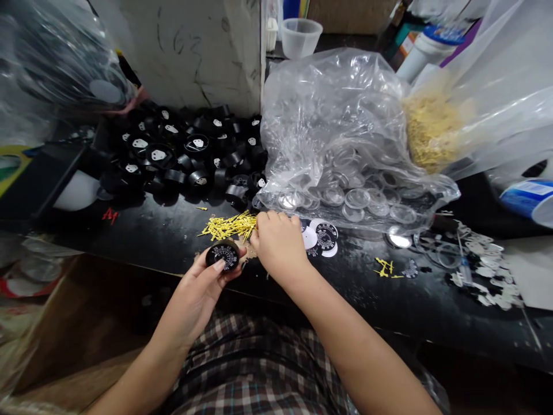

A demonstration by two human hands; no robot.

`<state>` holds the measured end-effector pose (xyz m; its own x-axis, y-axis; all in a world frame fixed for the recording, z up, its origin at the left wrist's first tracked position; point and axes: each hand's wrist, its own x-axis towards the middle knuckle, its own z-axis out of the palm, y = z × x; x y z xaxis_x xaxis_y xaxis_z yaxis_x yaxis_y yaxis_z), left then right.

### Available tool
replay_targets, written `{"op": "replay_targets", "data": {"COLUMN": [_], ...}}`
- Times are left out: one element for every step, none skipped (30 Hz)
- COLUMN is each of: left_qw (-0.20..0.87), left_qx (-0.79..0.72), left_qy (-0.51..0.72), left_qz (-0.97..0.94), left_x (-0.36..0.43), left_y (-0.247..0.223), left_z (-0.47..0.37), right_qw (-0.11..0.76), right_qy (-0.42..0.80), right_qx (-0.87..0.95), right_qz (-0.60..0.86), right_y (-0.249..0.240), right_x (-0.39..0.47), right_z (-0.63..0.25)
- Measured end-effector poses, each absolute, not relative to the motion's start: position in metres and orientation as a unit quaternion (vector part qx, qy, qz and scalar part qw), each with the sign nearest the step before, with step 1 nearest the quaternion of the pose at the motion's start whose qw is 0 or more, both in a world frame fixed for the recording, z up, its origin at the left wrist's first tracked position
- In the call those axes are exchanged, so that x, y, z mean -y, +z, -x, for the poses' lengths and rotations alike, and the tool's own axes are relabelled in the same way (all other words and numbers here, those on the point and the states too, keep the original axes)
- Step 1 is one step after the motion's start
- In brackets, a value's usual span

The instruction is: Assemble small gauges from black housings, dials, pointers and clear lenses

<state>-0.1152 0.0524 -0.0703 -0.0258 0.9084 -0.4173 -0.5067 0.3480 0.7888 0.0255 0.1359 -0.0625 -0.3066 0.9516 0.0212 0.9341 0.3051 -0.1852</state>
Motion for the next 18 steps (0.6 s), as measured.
{"op": "replay_targets", "data": {"left_qw": [0.668,0.67,0.672,0.673,0.674,0.676,0.677,0.677,0.678,0.679,0.681,0.683,0.686,0.69,0.691,0.688,0.679,0.67], "left_qx": [-0.472,-0.461,-0.449,-0.438,-0.429,-0.423,-0.419,-0.417,-0.416,-0.415,-0.412,-0.408,-0.404,-0.401,-0.398,-0.399,-0.405,-0.413], "left_qy": [0.542,0.553,0.564,0.573,0.581,0.585,0.588,0.59,0.591,0.59,0.589,0.588,0.587,0.585,0.585,0.588,0.594,0.598], "left_qz": [-0.192,-0.18,-0.171,-0.163,-0.156,-0.149,-0.143,-0.139,-0.137,-0.138,-0.14,-0.143,-0.146,-0.147,-0.148,-0.148,-0.148,-0.148], "left_x": [-0.054,-0.056,-0.058,-0.061,-0.063,-0.066,-0.068,-0.069,-0.07,-0.07,-0.069,-0.068,-0.067,-0.066,-0.066,-0.066,-0.066,-0.067], "left_y": [-0.07,-0.071,-0.071,-0.071,-0.071,-0.072,-0.072,-0.072,-0.072,-0.071,-0.07,-0.069,-0.067,-0.066,-0.065,-0.064,-0.064,-0.065], "left_z": [0.114,0.113,0.112,0.111,0.11,0.108,0.107,0.107,0.106,0.106,0.106,0.106,0.107,0.108,0.109,0.11,0.11,0.109], "right_qw": [0.062,0.068,0.08,0.098,0.119,0.14,0.158,0.171,0.18,0.186,0.188,0.189,0.19,0.195,0.206,0.223,0.244,0.264], "right_qy": [0.071,0.084,0.105,0.133,0.164,0.194,0.219,0.234,0.239,0.234,0.223,0.208,0.195,0.188,0.191,0.205,0.229,0.26], "right_qx": [0.806,0.804,0.802,0.798,0.795,0.793,0.79,0.789,0.789,0.791,0.796,0.801,0.806,0.808,0.806,0.799,0.789,0.777], "right_qz": [0.585,0.585,0.583,0.579,0.571,0.561,0.55,0.542,0.537,0.534,0.531,0.528,0.525,0.523,0.521,0.519,0.515,0.508], "right_y": [-0.062,-0.062,-0.061,-0.06,-0.058,-0.057,-0.056,-0.055,-0.054,-0.053,-0.053,-0.053,-0.053,-0.052,-0.051,-0.05,-0.048,-0.045], "right_x": [-0.136,-0.135,-0.133,-0.13,-0.127,-0.123,-0.119,-0.116,-0.112,-0.109,-0.106,-0.103,-0.101,-0.1,-0.098,-0.097,-0.096,-0.094], "right_z": [-0.025,-0.025,-0.026,-0.028,-0.029,-0.03,-0.031,-0.032,-0.033,-0.034,-0.034,-0.035,-0.036,-0.037,-0.038,-0.038,-0.039,-0.039]}}
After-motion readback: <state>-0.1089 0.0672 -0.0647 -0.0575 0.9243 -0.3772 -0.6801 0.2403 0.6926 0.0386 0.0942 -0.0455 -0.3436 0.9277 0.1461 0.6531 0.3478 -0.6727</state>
